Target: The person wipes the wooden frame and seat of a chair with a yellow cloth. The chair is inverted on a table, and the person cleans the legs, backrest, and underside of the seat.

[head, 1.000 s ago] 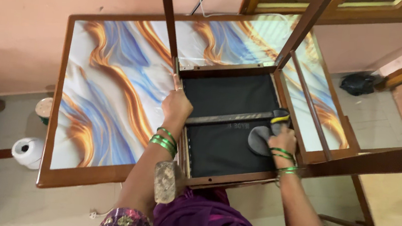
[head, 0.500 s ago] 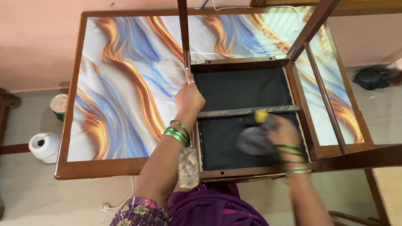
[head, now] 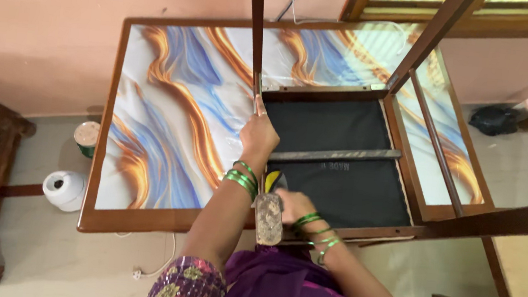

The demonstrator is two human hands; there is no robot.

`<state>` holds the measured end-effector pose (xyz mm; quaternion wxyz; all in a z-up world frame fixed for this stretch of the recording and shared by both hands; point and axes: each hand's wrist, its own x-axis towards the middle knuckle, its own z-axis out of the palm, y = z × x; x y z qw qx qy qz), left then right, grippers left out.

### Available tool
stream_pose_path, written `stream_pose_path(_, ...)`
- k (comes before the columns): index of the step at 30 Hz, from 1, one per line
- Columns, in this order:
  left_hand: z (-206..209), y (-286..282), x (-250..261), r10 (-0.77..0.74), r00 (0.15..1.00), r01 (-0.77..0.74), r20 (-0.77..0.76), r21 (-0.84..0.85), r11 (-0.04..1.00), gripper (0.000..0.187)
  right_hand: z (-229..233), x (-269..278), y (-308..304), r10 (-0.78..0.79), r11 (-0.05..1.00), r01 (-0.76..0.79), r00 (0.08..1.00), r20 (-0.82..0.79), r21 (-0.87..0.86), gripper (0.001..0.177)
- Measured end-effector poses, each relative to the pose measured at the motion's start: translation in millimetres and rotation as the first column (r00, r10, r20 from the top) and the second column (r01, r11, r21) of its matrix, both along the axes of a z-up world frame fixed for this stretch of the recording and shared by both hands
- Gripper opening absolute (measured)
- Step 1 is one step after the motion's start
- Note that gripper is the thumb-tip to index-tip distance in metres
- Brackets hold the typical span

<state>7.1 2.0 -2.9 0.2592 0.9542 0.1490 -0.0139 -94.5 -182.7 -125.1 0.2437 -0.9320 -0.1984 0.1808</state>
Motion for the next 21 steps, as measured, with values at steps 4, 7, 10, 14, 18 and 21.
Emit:
stream_pose_path(4,-2,1,4,-0.004,1.000,0.004,0.007,-0.021,1.000,0.102,18,41,-91,-0.520,0.853,0.510,0.819,0.240,0.106,0.054)
stream_pose_path(7,-6,1,3,-0.005,1.000,0.005,0.026,-0.021,1.000,0.103,29,63,-183,-0.666,0.636,0.742,0.667,0.335,-0.211,0.061)
stream_pose_path(10,-4,0,2,-0.014,1.000,0.014,0.020,-0.023,1.000,0.102,17,58,-179,-0.651,0.605,0.735,0.678,0.341,-0.306,0.052)
stream_pose_path(14,0,2,2,-0.017,1.000,0.017,-0.025,-0.029,0.999,0.104,2,40,-66,-0.427,0.846,0.497,0.849,0.311,-0.193,0.030)
stream_pose_path(18,1,2,2,-0.015,1.000,0.015,0.008,-0.017,1.000,0.102,-12,17,16,0.094,0.996,-0.093,0.982,0.164,-0.012,0.066)
stream_pose_path(21,2,4,0,-0.014,1.000,0.014,0.002,-0.016,1.000,0.101,-16,33,-13,0.011,0.994,-0.045,0.951,0.310,0.104,0.065)
